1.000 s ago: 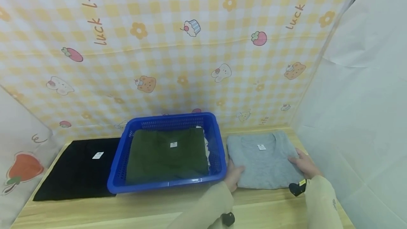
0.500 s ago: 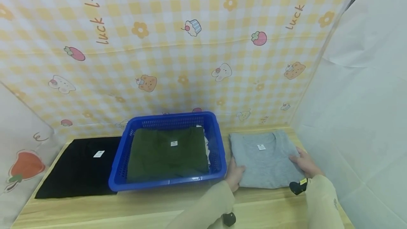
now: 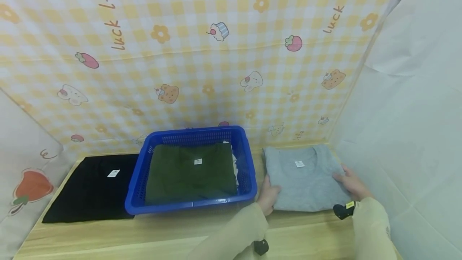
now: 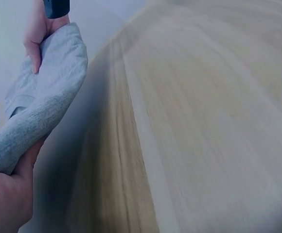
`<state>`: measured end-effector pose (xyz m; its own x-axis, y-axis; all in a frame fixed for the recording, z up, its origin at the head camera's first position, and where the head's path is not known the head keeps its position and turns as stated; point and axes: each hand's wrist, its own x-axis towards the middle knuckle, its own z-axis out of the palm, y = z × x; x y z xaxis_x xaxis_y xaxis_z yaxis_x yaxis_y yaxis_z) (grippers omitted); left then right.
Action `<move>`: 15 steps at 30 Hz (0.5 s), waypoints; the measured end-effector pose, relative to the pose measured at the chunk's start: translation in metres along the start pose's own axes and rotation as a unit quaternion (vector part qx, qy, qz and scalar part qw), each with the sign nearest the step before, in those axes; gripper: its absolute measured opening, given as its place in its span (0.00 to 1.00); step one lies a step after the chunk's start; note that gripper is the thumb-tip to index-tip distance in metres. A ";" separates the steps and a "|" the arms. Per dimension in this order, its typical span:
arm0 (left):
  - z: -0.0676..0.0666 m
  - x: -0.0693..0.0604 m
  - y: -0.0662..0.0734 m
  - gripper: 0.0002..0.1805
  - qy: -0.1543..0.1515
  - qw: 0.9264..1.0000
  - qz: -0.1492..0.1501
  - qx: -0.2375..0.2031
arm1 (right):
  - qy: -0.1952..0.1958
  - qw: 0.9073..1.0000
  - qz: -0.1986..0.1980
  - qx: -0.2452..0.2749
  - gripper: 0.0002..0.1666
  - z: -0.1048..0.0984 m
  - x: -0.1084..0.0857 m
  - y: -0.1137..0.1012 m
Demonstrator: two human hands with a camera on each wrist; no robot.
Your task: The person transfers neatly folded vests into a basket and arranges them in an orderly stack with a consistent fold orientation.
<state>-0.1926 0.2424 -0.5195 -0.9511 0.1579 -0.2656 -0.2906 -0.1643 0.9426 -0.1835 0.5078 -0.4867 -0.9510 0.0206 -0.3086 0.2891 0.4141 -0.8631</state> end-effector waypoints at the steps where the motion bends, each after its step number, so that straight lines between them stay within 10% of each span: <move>1: 0.000 -0.001 0.002 0.38 -0.003 1.000 0.002 -0.005 | 0.000 1.000 -0.001 0.001 0.32 -0.001 -0.001 -0.001; 15: 0.004 -0.015 0.028 0.37 -0.009 0.999 0.031 -0.020 | 0.004 1.000 -0.027 -0.015 0.34 -0.011 -0.013 -0.020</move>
<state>-0.1864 0.2393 -0.4884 -0.9653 0.1642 -0.2032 -0.2359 -0.2134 0.9481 -0.1786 0.5094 -0.4610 -0.9659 0.0048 -0.2588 0.2341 0.4426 -0.8656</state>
